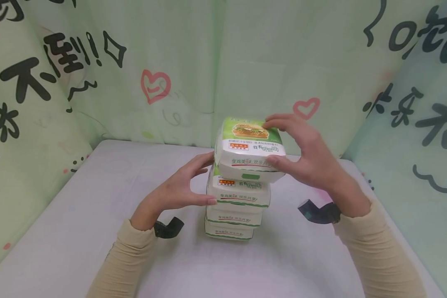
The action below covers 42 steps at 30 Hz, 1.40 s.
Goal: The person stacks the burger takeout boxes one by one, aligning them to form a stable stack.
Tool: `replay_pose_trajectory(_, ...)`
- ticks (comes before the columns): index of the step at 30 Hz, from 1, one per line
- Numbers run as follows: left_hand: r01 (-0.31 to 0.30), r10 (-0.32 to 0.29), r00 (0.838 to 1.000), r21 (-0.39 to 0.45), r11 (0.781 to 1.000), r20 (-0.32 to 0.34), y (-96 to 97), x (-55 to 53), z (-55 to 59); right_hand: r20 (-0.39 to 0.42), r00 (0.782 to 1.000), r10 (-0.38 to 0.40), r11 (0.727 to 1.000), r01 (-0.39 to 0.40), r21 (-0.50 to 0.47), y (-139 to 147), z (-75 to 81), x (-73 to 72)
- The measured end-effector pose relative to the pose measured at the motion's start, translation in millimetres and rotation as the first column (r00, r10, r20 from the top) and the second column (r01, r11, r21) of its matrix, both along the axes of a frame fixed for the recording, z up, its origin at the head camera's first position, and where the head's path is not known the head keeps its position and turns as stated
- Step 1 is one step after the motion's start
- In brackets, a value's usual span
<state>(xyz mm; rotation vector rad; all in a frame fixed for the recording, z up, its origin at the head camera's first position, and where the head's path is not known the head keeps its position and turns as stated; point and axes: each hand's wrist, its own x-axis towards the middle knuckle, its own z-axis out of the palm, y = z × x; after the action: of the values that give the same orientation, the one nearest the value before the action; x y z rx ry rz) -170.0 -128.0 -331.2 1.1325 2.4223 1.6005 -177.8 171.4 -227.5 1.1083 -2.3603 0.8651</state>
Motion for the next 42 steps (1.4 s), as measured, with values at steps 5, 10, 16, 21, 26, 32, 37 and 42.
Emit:
replay_pose_trajectory(5,0.013,-0.013,1.000,0.017,1.000,0.001,0.1,0.0,0.2,0.009,1.000,-0.013,0.999,0.013,0.036,-2.3,-2.4,2.8)
replay_pose_trajectory(10,0.017,-0.017,1.000,0.022,1.000,0.001,0.3,-0.3,0.2,0.021,1.000,-0.010,0.999,0.009,0.050,-3.9,-3.8,5.0)
replay_pose_trajectory(16,0.018,-0.018,1.000,0.020,1.000,0.004,1.4,-0.5,-0.2,0.050,0.999,-0.005,0.998,0.002,0.070,-4.6,-4.2,6.7)
replay_pose_trajectory(21,0.015,-0.015,1.000,0.013,1.000,0.011,1.5,0.8,0.0,0.075,0.997,-0.015,0.995,0.008,0.095,-5.3,-4.1,7.6)
replay_pose_trajectory(26,0.010,-0.010,1.000,0.007,1.000,0.015,2.1,2.4,1.0,0.081,0.997,-0.008,0.995,0.000,0.102,-5.0,-4.8,8.1)
replay_pose_trajectory(32,0.019,-0.019,1.000,0.017,1.000,0.012,2.0,1.3,0.1,0.081,0.997,0.003,0.995,-0.011,0.099,-4.2,-4.6,8.8)
replay_pose_trajectory(37,0.019,-0.020,1.000,0.025,0.999,0.013,2.2,0.5,-0.7,0.078,0.997,0.001,0.995,-0.008,0.098,-3.4,-4.9,9.1)
replay_pose_trajectory(42,0.021,-0.022,1.000,0.026,0.999,0.011,2.1,0.2,-1.2,0.079,0.997,-0.003,0.995,-0.005,0.103,-3.0,-5.0,9.7)
